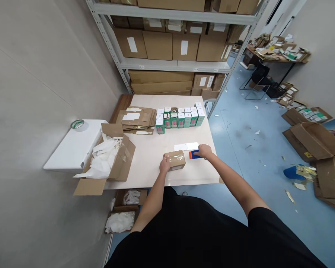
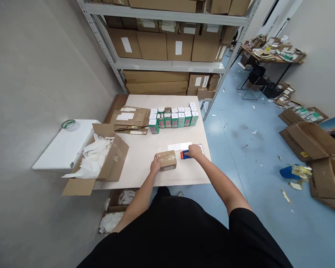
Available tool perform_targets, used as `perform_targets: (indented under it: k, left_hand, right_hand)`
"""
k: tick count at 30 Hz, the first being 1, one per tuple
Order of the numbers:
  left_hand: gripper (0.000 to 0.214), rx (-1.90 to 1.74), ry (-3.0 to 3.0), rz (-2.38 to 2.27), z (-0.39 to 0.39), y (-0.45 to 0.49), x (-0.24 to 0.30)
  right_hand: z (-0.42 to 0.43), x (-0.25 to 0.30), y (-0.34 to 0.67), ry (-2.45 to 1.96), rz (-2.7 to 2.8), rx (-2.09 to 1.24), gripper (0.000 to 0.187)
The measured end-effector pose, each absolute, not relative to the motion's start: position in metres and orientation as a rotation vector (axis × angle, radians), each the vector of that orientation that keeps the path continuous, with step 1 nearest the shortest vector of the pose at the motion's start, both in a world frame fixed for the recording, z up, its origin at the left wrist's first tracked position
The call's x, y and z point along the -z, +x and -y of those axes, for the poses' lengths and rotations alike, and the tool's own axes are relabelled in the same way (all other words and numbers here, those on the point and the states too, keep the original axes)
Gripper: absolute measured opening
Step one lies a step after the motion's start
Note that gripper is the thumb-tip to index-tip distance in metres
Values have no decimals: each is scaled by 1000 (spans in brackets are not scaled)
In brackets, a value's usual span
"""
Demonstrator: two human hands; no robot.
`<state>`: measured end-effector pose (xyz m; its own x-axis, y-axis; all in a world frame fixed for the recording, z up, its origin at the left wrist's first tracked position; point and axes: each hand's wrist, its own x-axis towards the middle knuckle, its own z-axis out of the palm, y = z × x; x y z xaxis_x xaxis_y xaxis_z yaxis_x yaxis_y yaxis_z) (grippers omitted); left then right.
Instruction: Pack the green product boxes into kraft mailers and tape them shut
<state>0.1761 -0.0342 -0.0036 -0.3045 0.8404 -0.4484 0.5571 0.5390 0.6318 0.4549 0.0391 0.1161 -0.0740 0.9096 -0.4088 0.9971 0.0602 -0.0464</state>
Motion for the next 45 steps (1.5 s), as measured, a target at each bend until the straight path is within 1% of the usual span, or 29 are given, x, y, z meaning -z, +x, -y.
perform_targets:
  k: [4, 6, 9, 11, 13, 15, 19, 23, 26, 28, 31, 33, 36, 38, 41, 43, 45]
  left_hand:
    - [68, -467, 1141, -2023, 33, 179, 1]
    - [68, -458, 1137, -2033, 33, 179, 1]
    - [69, -453, 1146, -2026, 33, 178, 1]
    - [69, -455, 1150, -2023, 33, 178, 2]
    - [69, -456, 1144, -2033, 33, 177, 3]
    - [69, -469, 1146, -2036, 32, 177, 3]
    - [68, -502, 1168, -2021, 29, 175, 4]
    - [68, -496, 1152, -2025, 28, 174, 4]
    - [67, -498, 1149, -2015, 29, 175, 2]
    - [67, -496, 1152, -2016, 30, 175, 0]
    - [67, -462, 1159, -2030, 31, 176, -3]
    - [68, -433, 1168, -2034, 31, 176, -5]
    - [66, -435, 1174, -2015, 30, 176, -7]
    - [61, -479, 1169, -1978, 29, 175, -8]
    - [54, -571, 1142, -1901, 32, 169, -10]
    - [53, -669, 1115, -1846, 36, 160, -12]
    - [58, -827, 1110, -1760, 41, 147, -14]
  right_hand:
    - [-11, -84, 431, 1967, -2073, 442, 44]
    - [10, -60, 422, 2012, -2058, 424, 41]
    - [38, -22, 423, 2218, -1922, 590, 43]
    - [50, -2, 432, 2388, -1839, 608, 45]
    - [57, 12, 443, 2488, -1789, 634, 42]
    - [60, 21, 454, 2517, -1729, 724, 40]
    - [64, 31, 466, 2461, -1586, 991, 45]
    - [59, 21, 465, 2424, -1598, 1114, 40]
    - [46, -4, 450, 2496, -1797, 1216, 42]
    - [38, -23, 431, 2465, -2026, 1394, 45]
    - [31, -41, 399, 2247, -2213, 1623, 45]
    - [30, -46, 381, 2156, -2258, 1667, 48]
    - [26, -49, 369, 2169, -2240, 1614, 52]
    - [19, -53, 368, 2176, -2155, 1601, 51]
    - [8, -61, 371, 2179, -2035, 1672, 48]
    - [7, -63, 369, 2217, -2055, 1779, 49]
    - [11, -60, 362, 2262, -2115, 1944, 51]
